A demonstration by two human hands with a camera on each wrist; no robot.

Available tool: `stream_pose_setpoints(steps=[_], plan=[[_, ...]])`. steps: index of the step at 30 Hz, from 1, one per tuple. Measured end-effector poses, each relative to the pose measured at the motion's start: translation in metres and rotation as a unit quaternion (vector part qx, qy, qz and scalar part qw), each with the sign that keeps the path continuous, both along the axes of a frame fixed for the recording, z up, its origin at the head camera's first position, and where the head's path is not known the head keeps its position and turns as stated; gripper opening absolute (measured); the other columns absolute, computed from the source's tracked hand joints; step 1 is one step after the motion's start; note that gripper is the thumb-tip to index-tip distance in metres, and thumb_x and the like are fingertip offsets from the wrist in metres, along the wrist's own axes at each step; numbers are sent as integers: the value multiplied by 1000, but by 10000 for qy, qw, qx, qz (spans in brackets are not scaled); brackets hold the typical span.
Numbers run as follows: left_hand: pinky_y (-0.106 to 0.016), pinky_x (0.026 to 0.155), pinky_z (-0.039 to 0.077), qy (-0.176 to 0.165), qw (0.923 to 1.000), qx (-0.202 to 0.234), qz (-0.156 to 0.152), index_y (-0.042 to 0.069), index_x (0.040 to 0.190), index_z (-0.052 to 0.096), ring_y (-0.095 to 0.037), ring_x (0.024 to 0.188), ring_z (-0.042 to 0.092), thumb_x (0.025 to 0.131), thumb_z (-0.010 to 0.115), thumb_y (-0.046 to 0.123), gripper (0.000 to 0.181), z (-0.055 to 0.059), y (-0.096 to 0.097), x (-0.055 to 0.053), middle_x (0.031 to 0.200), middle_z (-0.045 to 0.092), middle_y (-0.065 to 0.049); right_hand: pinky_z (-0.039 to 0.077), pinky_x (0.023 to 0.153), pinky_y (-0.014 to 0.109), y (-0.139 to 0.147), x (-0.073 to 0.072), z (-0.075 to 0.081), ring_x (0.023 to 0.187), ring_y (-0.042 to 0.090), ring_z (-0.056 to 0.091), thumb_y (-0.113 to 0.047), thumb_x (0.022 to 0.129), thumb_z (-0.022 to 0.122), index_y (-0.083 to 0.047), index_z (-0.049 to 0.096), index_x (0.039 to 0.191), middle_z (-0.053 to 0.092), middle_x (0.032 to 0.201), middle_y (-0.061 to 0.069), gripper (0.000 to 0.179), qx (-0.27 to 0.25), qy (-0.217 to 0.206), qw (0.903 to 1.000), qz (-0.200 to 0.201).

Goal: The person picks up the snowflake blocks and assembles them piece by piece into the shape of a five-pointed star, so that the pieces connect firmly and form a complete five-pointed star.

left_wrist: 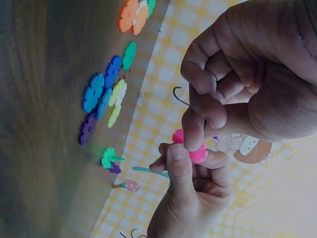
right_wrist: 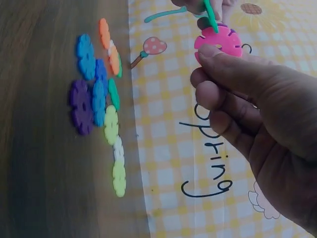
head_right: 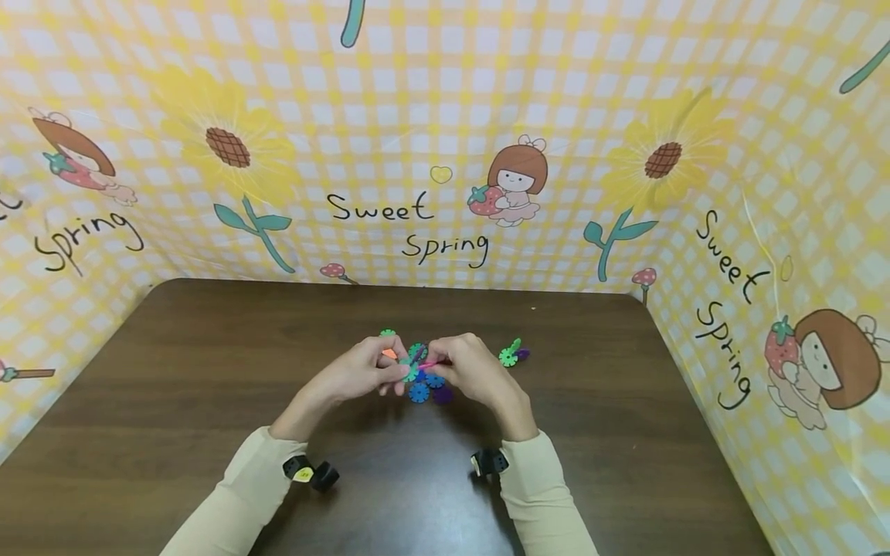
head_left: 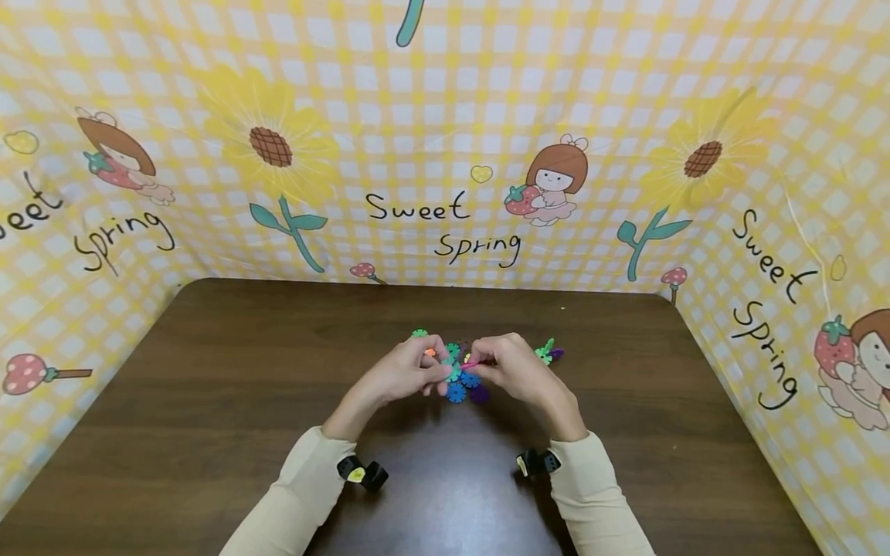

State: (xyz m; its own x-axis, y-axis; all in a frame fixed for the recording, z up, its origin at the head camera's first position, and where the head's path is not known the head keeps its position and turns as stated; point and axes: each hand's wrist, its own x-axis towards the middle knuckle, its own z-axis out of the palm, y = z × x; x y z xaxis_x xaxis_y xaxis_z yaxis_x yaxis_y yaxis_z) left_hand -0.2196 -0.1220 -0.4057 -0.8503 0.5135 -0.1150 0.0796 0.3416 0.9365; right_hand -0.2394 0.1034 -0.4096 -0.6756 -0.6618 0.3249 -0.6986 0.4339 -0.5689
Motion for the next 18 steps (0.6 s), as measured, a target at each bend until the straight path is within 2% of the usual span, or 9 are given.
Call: stream_pose_setpoints(steps=[5,9,11,13,18], plan=[[-36,57,48,256,9995,-165,80,2,96,54,-30,54,55,101,58,7,8,0,1,1,66,68,-12,41,56,21,-3,-1,-1,59,3,45,-7,87,78,-11,67,74,57,65,-10,18,130,90,9998,74],[-43,62,52,142,9995,-144,230,2,99,56,-22,54,56,101,59,8,7,-2,2,-2,67,69,-10,45,57,21,-2,-4,-3,62,2,50,-9,89,76,-13,67,76,62,68,-8,17,99,-142,9999,0],[-47,65,54,108,9996,-165,181,1,101,58,-18,55,57,101,60,10,10,-4,1,-4,70,70,-13,48,59,22,1,-5,-4,63,3,53,-10,90,75,-13,67,78,66,71,-4,14,109,-269,9996,-4],[-50,67,55,156,9996,-226,47,0,102,59,-19,56,58,101,61,13,13,-6,0,-5,74,71,-15,49,60,23,7,-7,-5,65,4,55,-11,91,75,-12,68,80,68,74,-1,13,154,-329,9993,-57],[-52,68,54,458,9968,-640,-139,4,103,63,-33,64,63,101,62,16,12,-10,-10,-9,78,71,-14,51,63,26,31,-10,-2,69,8,59,-10,91,74,-10,70,81,71,79,1,11,218,-534,9972,-477]])
